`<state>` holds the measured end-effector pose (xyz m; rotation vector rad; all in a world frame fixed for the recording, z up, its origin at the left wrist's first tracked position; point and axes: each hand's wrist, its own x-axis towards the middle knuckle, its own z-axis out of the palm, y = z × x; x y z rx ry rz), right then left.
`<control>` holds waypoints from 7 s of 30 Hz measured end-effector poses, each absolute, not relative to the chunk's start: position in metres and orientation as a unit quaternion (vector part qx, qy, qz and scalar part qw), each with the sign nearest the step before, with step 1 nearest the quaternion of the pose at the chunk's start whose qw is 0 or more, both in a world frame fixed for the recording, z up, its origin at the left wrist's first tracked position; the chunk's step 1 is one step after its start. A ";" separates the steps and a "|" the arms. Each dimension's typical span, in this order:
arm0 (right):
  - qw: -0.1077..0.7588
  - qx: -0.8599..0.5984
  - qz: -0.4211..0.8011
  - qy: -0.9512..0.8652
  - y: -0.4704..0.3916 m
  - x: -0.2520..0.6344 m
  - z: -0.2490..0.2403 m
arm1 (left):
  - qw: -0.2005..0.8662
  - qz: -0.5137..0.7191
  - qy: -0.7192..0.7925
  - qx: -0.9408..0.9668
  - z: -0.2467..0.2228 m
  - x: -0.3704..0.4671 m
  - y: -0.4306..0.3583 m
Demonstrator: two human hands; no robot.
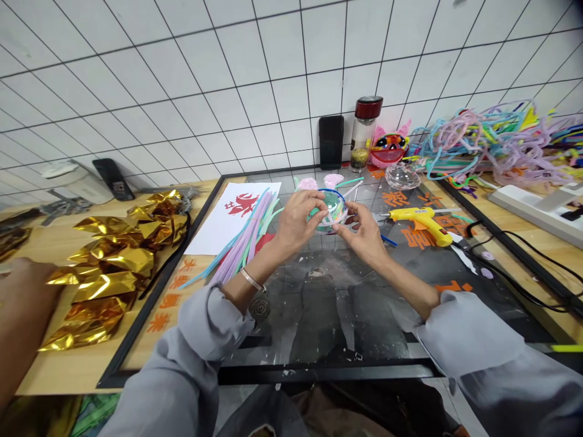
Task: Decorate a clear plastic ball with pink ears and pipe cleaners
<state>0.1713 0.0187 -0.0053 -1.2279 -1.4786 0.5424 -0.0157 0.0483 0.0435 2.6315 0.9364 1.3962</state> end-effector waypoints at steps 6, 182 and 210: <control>0.548 -0.530 0.218 -0.610 0.020 0.168 -0.002 | 0.017 0.437 0.300 0.848 0.046 -0.016 0.050; 0.515 -0.629 0.296 -0.501 0.027 0.161 0.023 | 0.152 0.410 0.306 0.846 0.056 -0.012 0.055; 0.491 -0.652 0.263 -0.515 0.021 0.159 0.032 | 0.236 0.442 0.327 0.802 0.049 -0.013 0.060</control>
